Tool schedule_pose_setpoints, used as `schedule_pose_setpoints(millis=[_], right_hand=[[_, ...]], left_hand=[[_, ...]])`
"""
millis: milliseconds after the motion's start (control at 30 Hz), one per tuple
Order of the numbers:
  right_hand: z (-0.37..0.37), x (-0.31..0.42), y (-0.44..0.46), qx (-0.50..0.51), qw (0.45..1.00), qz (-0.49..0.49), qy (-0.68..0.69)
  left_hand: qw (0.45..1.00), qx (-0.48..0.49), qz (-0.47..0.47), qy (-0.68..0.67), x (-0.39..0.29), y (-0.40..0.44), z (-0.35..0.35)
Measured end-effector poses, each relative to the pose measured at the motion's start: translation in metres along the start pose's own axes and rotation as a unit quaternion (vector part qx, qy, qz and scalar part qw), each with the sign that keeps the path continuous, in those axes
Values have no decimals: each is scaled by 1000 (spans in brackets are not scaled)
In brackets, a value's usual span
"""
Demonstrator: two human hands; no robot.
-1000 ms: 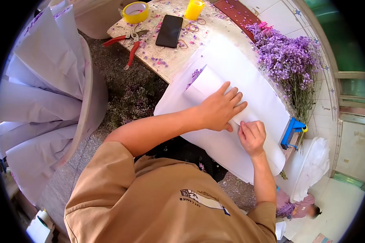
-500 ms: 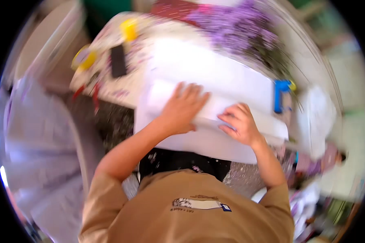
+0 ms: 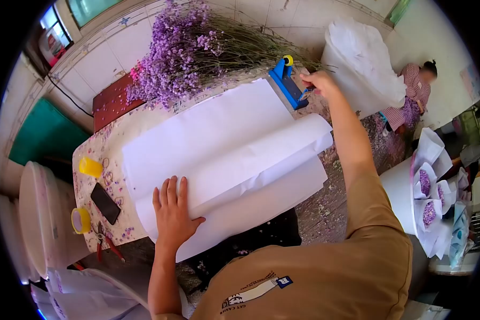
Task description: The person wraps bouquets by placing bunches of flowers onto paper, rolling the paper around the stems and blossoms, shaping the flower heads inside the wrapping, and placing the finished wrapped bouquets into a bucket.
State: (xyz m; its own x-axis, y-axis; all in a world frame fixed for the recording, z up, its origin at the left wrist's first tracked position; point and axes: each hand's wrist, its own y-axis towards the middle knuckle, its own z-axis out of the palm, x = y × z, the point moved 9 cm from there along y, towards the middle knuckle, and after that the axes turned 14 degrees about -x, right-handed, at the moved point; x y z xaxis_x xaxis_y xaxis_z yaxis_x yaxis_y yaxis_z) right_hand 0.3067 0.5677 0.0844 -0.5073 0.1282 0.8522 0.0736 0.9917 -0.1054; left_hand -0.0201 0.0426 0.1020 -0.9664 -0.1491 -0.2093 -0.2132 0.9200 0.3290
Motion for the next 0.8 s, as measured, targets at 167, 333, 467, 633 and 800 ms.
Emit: schedule_pose_setpoints(millis=[167, 333, 467, 633, 800], right_hand=[[-40, 17, -58, -53, 986, -94, 125], [-18, -85, -72, -45, 984, 33, 172], [-19, -68, -45, -33, 989, -140, -40], [-40, -6, -86, -35, 973, -133, -184], [107, 70, -370, 231, 967, -76, 76]], left_hand=[[1000, 9, 9, -2, 1, 2, 2], [1000, 5, 9, -8, 2, 1, 5], [999, 30, -22, 8, 12, -3, 10], [1000, -9, -6, -26, 17, -6, 5], [999, -20, 7, -27, 19, -7, 10]])
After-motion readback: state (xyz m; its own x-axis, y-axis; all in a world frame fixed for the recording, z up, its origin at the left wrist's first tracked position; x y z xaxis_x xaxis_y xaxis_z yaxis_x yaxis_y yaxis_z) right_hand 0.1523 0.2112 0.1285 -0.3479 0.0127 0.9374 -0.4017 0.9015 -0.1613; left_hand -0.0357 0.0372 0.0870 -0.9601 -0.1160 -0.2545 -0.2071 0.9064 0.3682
